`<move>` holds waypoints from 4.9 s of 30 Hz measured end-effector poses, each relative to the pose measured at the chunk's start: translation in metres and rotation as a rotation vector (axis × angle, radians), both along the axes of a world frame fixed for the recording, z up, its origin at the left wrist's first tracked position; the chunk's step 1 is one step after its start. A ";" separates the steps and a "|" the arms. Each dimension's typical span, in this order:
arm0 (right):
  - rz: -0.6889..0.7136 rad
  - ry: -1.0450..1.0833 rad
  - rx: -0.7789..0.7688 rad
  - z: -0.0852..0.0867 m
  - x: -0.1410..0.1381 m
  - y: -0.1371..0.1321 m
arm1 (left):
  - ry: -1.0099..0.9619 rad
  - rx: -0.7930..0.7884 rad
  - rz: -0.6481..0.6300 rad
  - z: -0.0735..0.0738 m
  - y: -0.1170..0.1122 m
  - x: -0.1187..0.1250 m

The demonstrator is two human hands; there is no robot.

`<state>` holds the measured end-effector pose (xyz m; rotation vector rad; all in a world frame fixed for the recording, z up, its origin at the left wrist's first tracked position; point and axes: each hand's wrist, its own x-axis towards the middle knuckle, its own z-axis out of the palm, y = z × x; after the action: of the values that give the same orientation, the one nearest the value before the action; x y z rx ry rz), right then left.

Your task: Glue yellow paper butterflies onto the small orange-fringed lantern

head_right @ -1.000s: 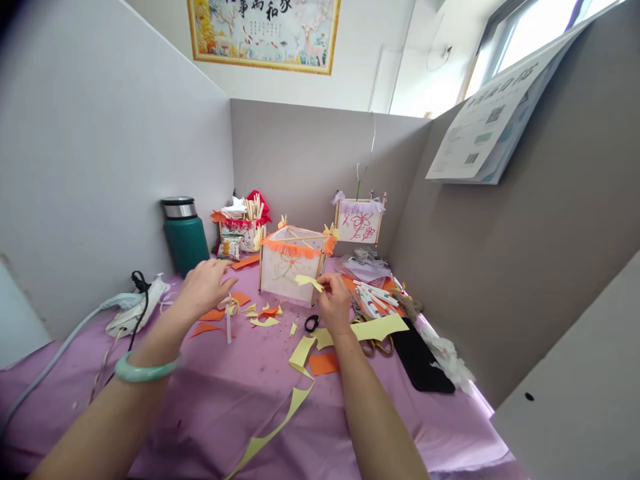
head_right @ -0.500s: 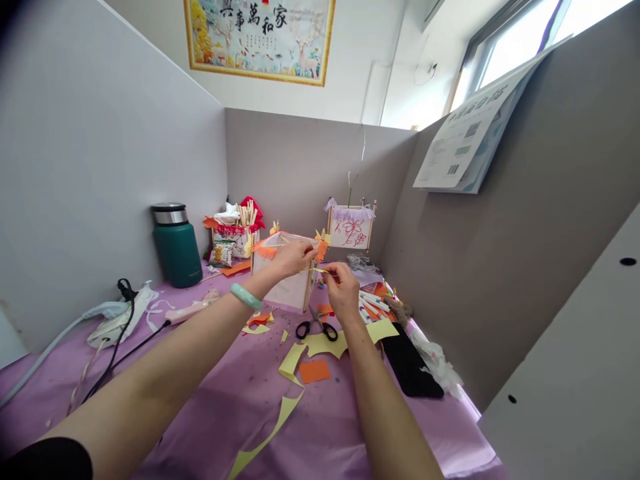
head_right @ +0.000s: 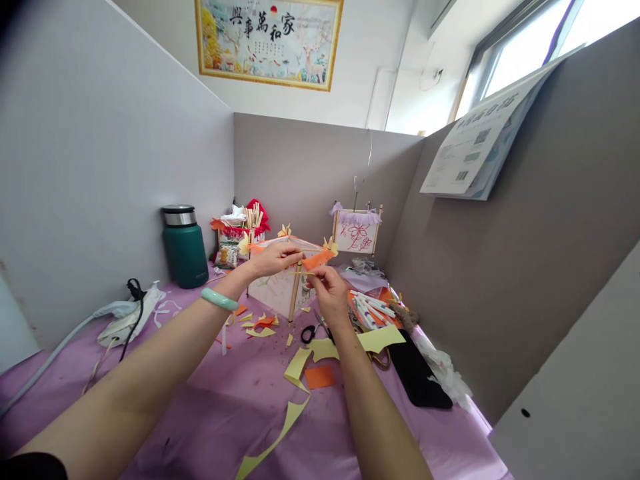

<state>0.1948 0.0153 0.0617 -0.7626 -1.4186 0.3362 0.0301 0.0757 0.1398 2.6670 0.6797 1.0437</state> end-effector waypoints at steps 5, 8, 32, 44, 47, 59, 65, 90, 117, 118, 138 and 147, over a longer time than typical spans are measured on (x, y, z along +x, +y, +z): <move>0.085 0.208 -0.136 0.002 -0.002 0.009 | -0.012 -0.008 0.004 0.000 -0.001 -0.002; 0.143 0.260 -0.194 0.005 -0.001 0.012 | -0.011 -0.069 0.014 -0.001 0.002 -0.004; 0.180 0.136 -0.244 0.009 0.001 0.029 | -0.088 0.126 0.253 -0.017 -0.014 0.010; 0.173 0.105 -0.238 0.012 0.000 0.030 | -0.094 0.148 0.376 -0.020 -0.013 0.016; 0.157 0.086 -0.236 0.012 0.001 0.031 | -0.102 0.138 0.409 -0.021 -0.013 0.017; 0.056 0.070 -0.198 0.006 -0.004 0.030 | -0.079 0.145 0.513 -0.024 -0.011 0.024; -0.240 0.128 -0.187 -0.025 0.003 0.018 | -0.051 0.163 0.552 -0.026 -0.007 0.026; -0.322 -0.620 -0.205 -0.068 -0.004 0.015 | -0.057 0.097 0.393 -0.016 -0.020 0.009; -0.328 -0.705 -0.268 -0.074 -0.006 0.017 | -0.118 0.072 0.535 -0.026 -0.005 0.024; -0.322 -0.706 -0.273 -0.074 -0.006 0.017 | -0.120 0.081 0.530 -0.027 -0.005 0.024; -0.369 -0.826 -0.240 -0.072 -0.014 0.007 | -0.245 0.212 0.531 -0.045 -0.005 0.030; -0.395 -0.857 -0.238 -0.072 -0.013 0.008 | -0.381 0.324 0.469 -0.059 -0.002 0.035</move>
<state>0.1822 0.0232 -0.0099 -1.4636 -1.9800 -0.1679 0.0646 0.0738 0.0808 2.4860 1.1633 1.8656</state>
